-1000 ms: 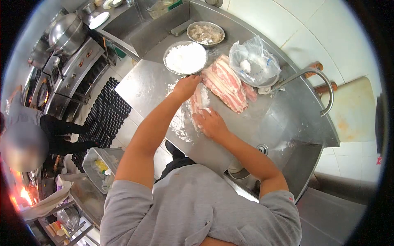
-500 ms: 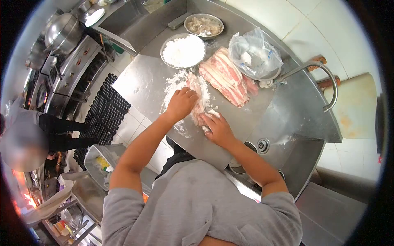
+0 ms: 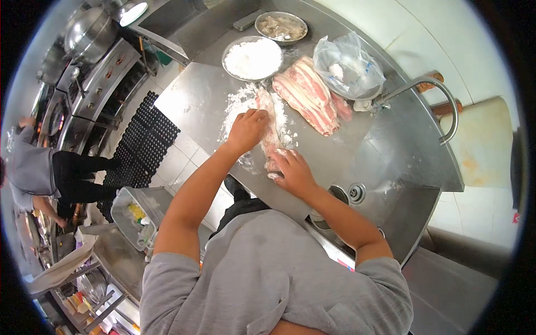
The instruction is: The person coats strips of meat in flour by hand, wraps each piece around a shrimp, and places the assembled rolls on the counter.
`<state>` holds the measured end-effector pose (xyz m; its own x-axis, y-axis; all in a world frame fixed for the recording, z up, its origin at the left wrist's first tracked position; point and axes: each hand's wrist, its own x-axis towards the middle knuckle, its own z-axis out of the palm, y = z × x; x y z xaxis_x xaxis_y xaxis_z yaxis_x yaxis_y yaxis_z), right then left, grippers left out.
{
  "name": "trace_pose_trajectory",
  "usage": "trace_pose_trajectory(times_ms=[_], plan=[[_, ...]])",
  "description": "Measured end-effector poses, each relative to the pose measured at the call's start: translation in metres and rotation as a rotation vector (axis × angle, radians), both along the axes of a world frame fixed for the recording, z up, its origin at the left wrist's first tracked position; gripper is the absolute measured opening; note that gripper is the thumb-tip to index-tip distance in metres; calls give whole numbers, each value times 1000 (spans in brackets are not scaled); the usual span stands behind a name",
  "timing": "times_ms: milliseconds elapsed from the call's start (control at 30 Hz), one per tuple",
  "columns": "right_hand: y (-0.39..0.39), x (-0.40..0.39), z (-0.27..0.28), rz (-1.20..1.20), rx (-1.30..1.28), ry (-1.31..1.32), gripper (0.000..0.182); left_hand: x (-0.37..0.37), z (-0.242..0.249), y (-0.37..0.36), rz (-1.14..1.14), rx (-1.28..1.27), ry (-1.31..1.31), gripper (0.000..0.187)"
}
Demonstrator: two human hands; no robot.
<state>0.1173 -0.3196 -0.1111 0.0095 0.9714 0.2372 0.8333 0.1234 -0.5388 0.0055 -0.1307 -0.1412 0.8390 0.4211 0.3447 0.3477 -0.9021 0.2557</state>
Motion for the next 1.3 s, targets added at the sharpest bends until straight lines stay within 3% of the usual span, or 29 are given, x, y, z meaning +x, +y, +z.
trace_pose_trajectory(times_ms=[100,300,500,767,900,1067,1167,1300], plan=[[-1,-1,-12,42,-73,-132,45,-1,-3,1,-6,-28,-9,25],[-30,6,-3,196,-60,-115,37,-3,-3,-4,20,-33,-8,27],[-32,14,3,22,-51,2,40,-8,8,-14,41,-105,-133,28],[-21,-1,-2,68,-32,-57,47,-32,10,-49,-124,-138,-16,33],[-26,1,-2,100,-171,-110,49,-31,16,-57,-105,-143,5,26],[-41,0,-8,165,-112,-114,50,-27,7,-59,-82,-71,-29,25],[-45,-3,-8,163,-102,-87,52,-24,15,-60,-57,-126,-47,24],[-48,-7,-6,121,-174,-101,51,-15,10,-47,45,-422,-179,20]])
